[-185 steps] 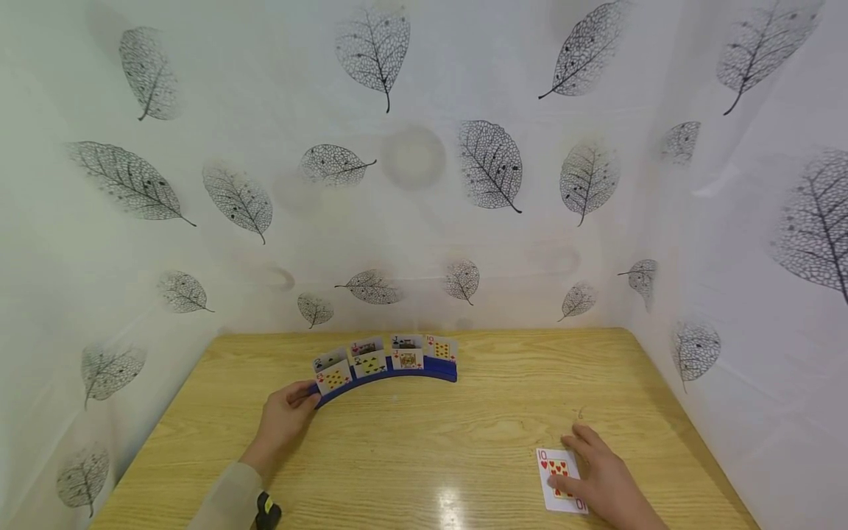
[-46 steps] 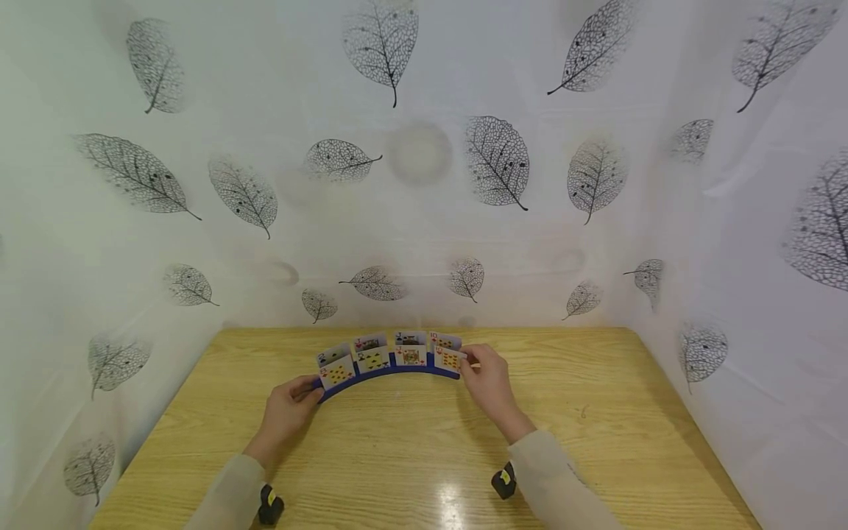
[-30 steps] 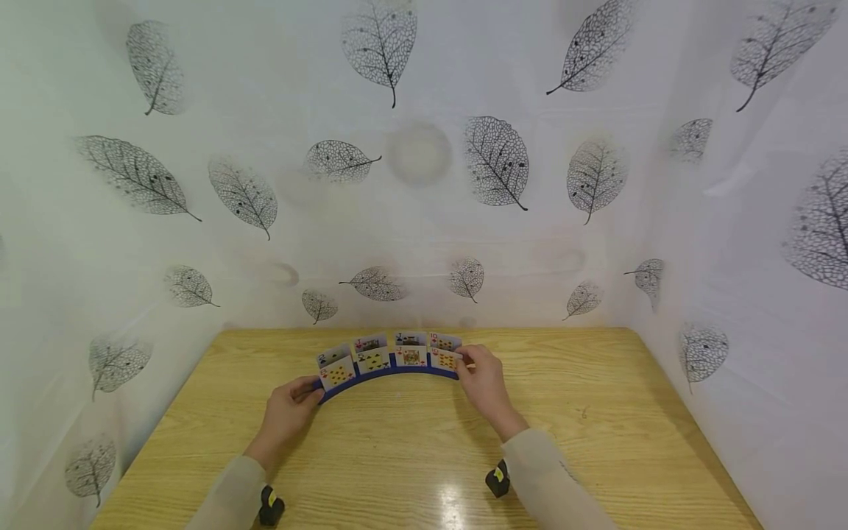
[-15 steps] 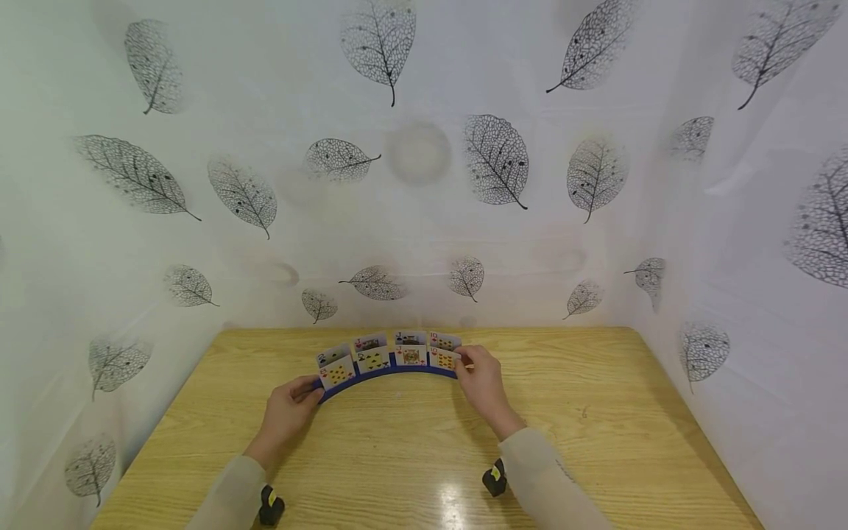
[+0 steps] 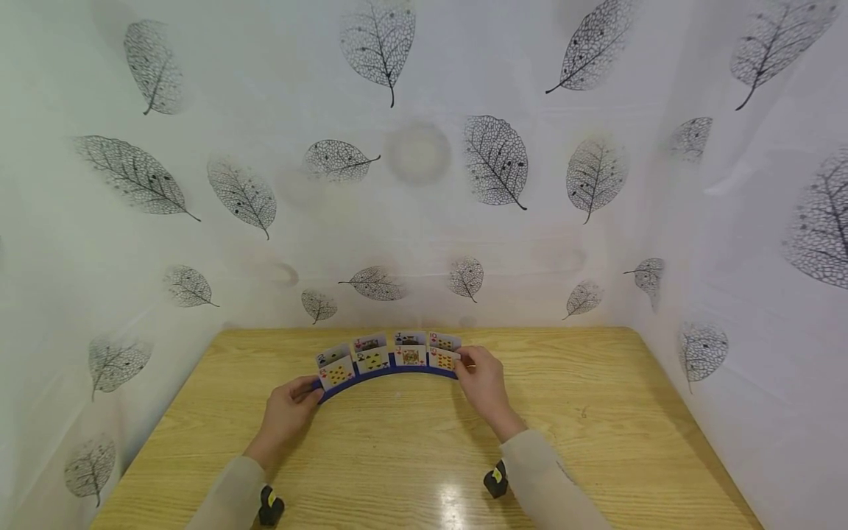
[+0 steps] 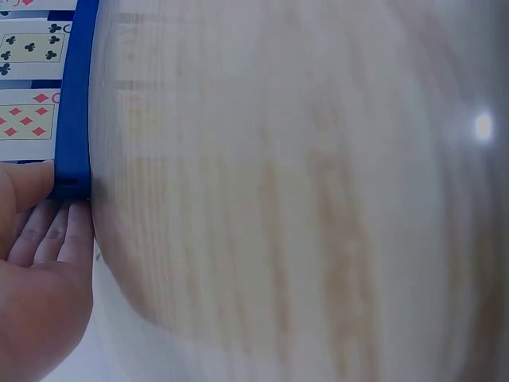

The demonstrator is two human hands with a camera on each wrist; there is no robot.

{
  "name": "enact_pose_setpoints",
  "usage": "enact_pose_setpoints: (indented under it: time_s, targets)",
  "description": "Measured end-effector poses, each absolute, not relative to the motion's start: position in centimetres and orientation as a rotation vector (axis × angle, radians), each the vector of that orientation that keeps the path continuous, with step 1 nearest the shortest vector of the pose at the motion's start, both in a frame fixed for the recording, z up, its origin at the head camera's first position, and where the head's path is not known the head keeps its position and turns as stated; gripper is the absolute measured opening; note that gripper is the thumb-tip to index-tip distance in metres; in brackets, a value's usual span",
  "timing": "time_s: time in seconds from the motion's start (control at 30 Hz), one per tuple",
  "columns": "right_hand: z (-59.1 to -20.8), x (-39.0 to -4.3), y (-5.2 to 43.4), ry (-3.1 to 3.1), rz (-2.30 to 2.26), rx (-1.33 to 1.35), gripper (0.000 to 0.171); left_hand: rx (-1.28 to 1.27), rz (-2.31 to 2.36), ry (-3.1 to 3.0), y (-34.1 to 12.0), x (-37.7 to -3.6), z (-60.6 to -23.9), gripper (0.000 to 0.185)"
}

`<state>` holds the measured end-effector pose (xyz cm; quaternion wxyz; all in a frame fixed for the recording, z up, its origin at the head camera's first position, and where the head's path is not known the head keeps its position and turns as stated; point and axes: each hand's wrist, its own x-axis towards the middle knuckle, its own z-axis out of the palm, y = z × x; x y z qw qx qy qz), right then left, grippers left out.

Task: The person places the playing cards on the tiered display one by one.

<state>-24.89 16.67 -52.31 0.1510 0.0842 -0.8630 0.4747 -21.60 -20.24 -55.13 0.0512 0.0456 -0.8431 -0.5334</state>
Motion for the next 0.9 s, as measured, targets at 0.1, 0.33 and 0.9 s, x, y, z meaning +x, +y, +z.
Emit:
enact_pose_setpoints:
  time_s: [0.1, 0.33, 0.9]
  targets:
    - [-52.3, -24.8, 16.8, -2.469, 1.348, 0.232, 0.016, 0.143, -1.612, -2.572, -20.3, -21.7, -55.1, 0.032]
    - [-52.2, -25.0, 17.8, -2.463, 1.275, 0.245, 0.012, 0.152, -1.612, -2.578, -20.3, -21.6, -55.2, 0.032]
    - [-49.5, -25.5, 20.7, -2.502, 1.114, 0.316, 0.016, 0.131, -1.604, -2.597, -22.3, -21.7, -53.6, 0.042]
